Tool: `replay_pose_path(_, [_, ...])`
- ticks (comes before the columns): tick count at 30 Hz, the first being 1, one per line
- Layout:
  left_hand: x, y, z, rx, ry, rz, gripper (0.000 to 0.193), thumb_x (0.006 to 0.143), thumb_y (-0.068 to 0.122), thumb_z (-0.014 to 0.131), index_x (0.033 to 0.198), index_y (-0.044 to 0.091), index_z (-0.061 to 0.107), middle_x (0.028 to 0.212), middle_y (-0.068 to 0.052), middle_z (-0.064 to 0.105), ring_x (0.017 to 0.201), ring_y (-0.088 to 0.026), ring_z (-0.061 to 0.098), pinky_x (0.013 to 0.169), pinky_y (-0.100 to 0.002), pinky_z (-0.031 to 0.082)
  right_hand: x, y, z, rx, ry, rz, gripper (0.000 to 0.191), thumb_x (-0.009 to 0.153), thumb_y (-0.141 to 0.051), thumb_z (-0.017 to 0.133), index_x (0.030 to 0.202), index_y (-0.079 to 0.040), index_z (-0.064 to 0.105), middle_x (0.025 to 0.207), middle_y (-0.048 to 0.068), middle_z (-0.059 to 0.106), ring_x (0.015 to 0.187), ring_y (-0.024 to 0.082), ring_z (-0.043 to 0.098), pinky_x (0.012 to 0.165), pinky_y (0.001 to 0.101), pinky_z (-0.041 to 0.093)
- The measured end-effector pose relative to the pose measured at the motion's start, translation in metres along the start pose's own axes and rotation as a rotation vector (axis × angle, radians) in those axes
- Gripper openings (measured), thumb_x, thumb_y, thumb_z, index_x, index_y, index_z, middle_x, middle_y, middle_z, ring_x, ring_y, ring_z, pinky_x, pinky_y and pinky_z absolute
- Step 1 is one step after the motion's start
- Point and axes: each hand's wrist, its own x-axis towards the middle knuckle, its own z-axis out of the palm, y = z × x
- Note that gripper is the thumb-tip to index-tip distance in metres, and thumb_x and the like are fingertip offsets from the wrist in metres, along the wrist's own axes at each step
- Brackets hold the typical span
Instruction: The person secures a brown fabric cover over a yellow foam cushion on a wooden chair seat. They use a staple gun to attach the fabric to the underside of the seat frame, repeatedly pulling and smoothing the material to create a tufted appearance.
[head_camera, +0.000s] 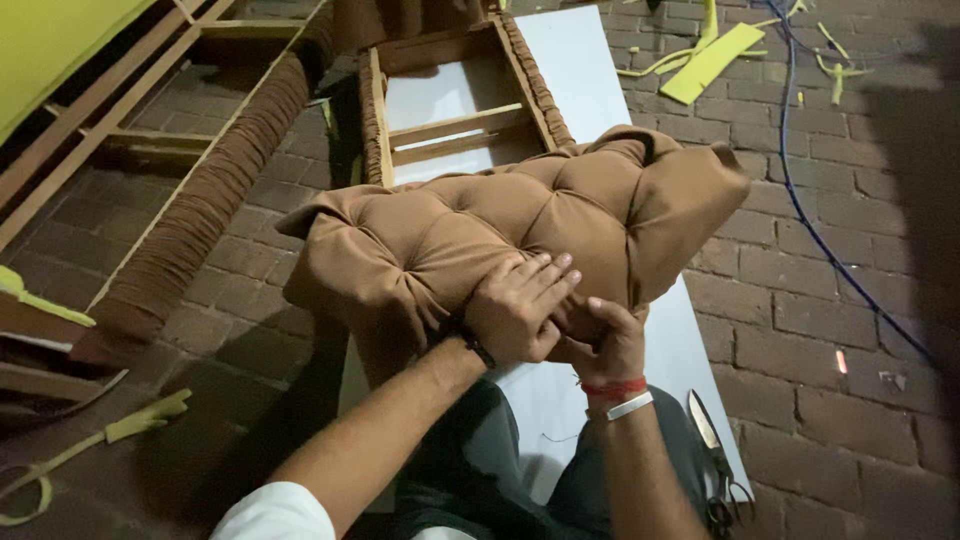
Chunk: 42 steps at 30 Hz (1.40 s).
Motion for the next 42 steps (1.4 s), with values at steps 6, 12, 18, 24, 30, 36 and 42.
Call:
replay_pose_path(6, [0.003, 0.005, -0.007, -0.12, 0.048, -0.082, 0.037, 0.074, 0.01, 0.063, 0.109, 0.008, 0.075, 0.132, -0.018, 0.07, 0.121, -0.033, 0.067, 0.108, -0.047, 0.049, -0.014, 0.02, -0.055, -0.092, -0.102, -0.24, 0.045, 0.103, -0.007, 0.068, 0.141, 0.009, 0.05, 0.126, 0.017, 0.062, 0.116, 0.032, 0.061, 0.097, 0.0428, 0.05])
replay_pose_path(12, [0.008, -0.004, -0.01, -0.46, -0.04, -0.431, 0.046, 0.081, 0.002, 0.053, 0.121, 0.007, 0.074, 0.118, -0.016, 0.075, 0.112, -0.033, 0.072, 0.101, -0.039, 0.055, -0.026, 0.096, -0.041, -0.526, -0.258, -0.471, 0.063, 0.082, -0.014, 0.078, 0.139, -0.005, 0.052, 0.132, 0.003, 0.063, 0.12, 0.015, 0.062, 0.102, 0.0316, 0.054])
replay_pose_path(18, [0.037, -0.031, -0.061, -0.751, -0.34, -0.458, 0.05, 0.081, 0.008, 0.061, 0.13, 0.004, 0.066, 0.119, -0.014, 0.075, 0.11, -0.028, 0.074, 0.098, -0.035, 0.056, -0.021, 0.088, 0.021, -0.601, 0.038, -0.759, 0.034, 0.101, -0.007, 0.068, 0.131, 0.007, 0.065, 0.117, 0.012, 0.071, 0.094, 0.017, 0.065, 0.08, 0.0291, 0.056])
replay_pose_path(24, [-0.018, 0.004, -0.098, 0.08, -0.095, 0.007, 0.068, 0.059, 0.022, 0.072, 0.125, 0.004, 0.065, 0.118, -0.019, 0.072, 0.113, -0.031, 0.068, 0.096, -0.04, 0.053, -0.058, 0.069, 0.041, -0.535, -0.038, -0.629, 0.05, 0.086, 0.007, 0.039, 0.129, 0.004, 0.065, 0.089, 0.014, 0.07, 0.052, 0.016, 0.06, 0.044, 0.0297, 0.052])
replay_pose_path(30, [-0.056, -0.002, -0.101, 0.089, -0.183, -0.166, 0.008, 0.08, 0.013, 0.075, 0.087, 0.009, 0.073, 0.087, -0.009, 0.071, 0.09, -0.026, 0.07, 0.077, -0.04, 0.057, -0.069, 0.081, 0.054, -0.411, 0.041, -0.662, 0.022, 0.103, -0.001, 0.05, 0.114, 0.01, 0.065, 0.09, 0.012, 0.07, 0.055, 0.017, 0.059, 0.044, 0.0296, 0.048])
replay_pose_path(36, [-0.048, 0.004, -0.118, -0.162, -0.449, -0.223, 0.01, 0.077, 0.009, 0.071, 0.085, 0.014, 0.075, 0.083, -0.007, 0.073, 0.085, -0.027, 0.072, 0.074, -0.041, 0.057, -0.066, 0.103, 0.02, -0.421, 0.101, -0.706, 0.03, 0.097, 0.002, 0.046, 0.118, 0.004, 0.069, 0.088, 0.014, 0.07, 0.058, 0.019, 0.061, 0.048, 0.0298, 0.051])
replay_pose_path(42, [0.011, -0.046, -0.1, -0.55, -0.348, -0.151, 0.038, 0.085, 0.007, 0.07, 0.123, 0.006, 0.07, 0.12, -0.015, 0.072, 0.112, -0.029, 0.07, 0.097, -0.036, 0.057, -0.044, 0.116, -0.014, -0.434, 0.081, -0.944, 0.027, 0.098, 0.009, 0.045, 0.114, 0.009, 0.066, 0.111, 0.013, 0.068, 0.098, 0.019, 0.066, 0.09, 0.0318, 0.059])
